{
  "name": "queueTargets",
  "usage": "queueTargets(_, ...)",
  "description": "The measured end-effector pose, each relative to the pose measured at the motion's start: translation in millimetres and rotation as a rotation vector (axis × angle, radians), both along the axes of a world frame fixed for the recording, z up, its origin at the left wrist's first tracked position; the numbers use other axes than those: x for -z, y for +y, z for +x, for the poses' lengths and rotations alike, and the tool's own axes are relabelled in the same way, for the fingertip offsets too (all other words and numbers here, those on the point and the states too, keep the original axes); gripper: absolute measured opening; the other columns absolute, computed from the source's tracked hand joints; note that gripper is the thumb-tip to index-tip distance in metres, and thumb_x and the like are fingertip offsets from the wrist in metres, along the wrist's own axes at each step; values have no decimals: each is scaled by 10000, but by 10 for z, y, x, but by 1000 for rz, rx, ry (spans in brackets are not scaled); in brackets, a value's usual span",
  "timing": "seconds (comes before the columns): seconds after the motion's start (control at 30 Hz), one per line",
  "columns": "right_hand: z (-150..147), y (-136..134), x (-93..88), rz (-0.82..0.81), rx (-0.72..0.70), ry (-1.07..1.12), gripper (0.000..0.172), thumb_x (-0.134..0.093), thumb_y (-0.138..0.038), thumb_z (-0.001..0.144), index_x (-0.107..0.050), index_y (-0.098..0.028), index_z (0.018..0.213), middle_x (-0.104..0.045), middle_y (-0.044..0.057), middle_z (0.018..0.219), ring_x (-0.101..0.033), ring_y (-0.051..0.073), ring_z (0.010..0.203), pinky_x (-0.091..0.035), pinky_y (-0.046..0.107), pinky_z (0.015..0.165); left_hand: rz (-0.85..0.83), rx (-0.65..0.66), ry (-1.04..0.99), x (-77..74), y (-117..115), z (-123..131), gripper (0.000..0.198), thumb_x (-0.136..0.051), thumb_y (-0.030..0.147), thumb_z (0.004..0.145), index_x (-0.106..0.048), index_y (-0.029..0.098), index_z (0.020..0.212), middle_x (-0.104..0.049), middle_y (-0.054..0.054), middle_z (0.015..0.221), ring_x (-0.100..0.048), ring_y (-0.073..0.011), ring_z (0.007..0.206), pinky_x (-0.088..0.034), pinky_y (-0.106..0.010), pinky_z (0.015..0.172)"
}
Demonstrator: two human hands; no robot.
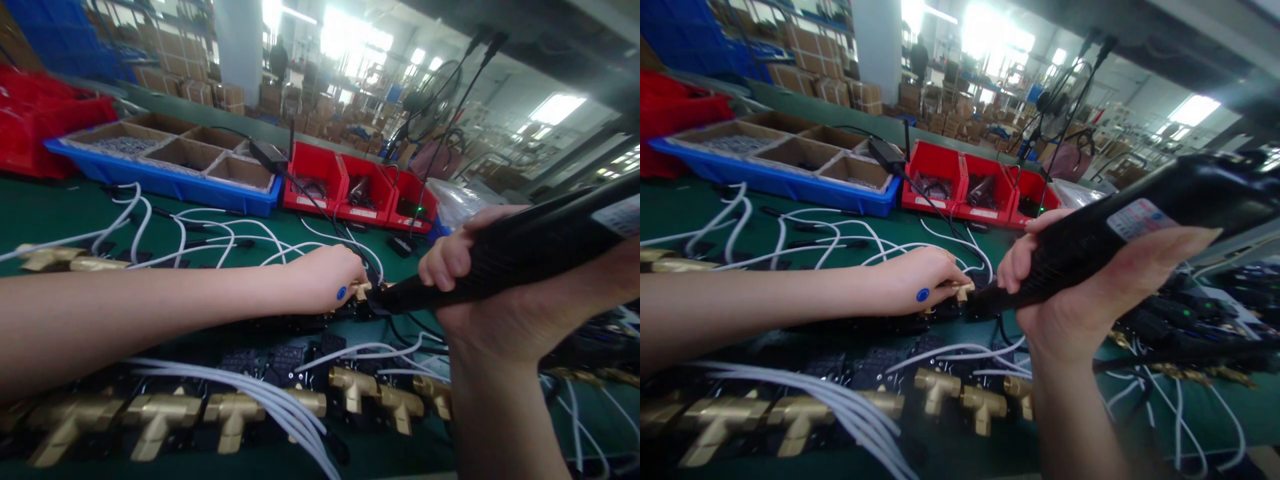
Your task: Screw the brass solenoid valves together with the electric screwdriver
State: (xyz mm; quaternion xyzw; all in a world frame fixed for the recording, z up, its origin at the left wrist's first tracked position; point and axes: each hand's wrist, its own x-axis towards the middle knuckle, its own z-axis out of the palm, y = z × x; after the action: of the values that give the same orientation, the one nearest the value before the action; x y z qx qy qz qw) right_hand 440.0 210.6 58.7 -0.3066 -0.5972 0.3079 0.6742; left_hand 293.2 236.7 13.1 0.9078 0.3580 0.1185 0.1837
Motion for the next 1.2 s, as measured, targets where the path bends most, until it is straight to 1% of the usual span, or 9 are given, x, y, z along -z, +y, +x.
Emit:
queueTargets(0.17,-1,9,1,-24,40,18,623,-496,-784,796,-551,-181,649,-380,-52,391,-377,139,291,-257,236,256,-10,22,-29,26,19,-5,284,-608,63,819,-792,238,946,-741,-46,781,-667,-212,760,-437,-255,663)
queueTargets(0.33,42,-2,51,3,-49,46,637,-470,-790,825,-561,-180,667,-396,-47,406,-370,134,292,-250,239,252,-41,6,-40,21,17,-5,293,-609,51,820,-791,220,975,-748,-59,798,-670,-208,763,-433,-252,661)
queueTargets(0.5,34,-29,-5,-77,-47,86,529,-629,-688,783,-595,-169,690,-432,-48,438,-409,115,353,-300,223,306,-19,-9,-50,34,4,1,282,-615,59,825,-791,210,986,-749,-64,796,-672,-210,763,-425,-255,639)
queueTargets(0.63,23,2,-7,-6,-42,62,605,-539,-787,764,-568,-196,637,-357,-56,366,-320,127,278,-189,224,245,-9,-17,-43,17,-10,-15,245,-606,77,843,-796,189,950,-746,-71,779,-667,-207,754,-421,-256,641)
queueTargets(0.73,10,-8,10,-54,-38,53,579,-580,-741,787,-578,-171,683,-406,-49,412,-388,130,323,-267,232,282,-65,-57,-49,-21,-22,-15,241,-617,79,832,-797,187,950,-744,-68,760,-653,-191,706,-411,-247,619)
queueTargets(0.83,6,-18,27,-11,-32,24,623,-512,-773,813,-563,-167,679,-388,-49,401,-379,128,302,-256,228,269,-121,-90,-79,-33,-39,-3,234,-625,79,824,-797,178,947,-724,-58,704,-622,-167,633,-393,-235,582)
queueTargets(0.9,12,-4,42,7,-32,5,658,-446,-802,829,-554,-173,668,-371,-48,382,-361,129,281,-238,223,256,-151,-98,-123,-6,-50,7,244,-619,74,826,-794,174,965,-719,-51,697,-610,-157,623,-384,-231,572)
queueTargets(1.03,33,40,76,33,-70,-30,662,-415,-807,856,-543,-180,689,-401,-44,406,-378,131,292,-276,229,259,-184,-127,-232,89,-60,32,245,-613,80,834,-792,174,971,-739,-52,754,-627,-157,673,-397,-223,584)
queueTargets(1.2,33,24,107,15,16,-7,679,-298,-800,901,-482,-188,672,-363,-48,425,-347,126,297,-261,229,258,-28,-61,-120,110,-50,63,197,-602,106,845,-789,159,811,-701,-77,700,-634,-195,657,-427,-254,597)
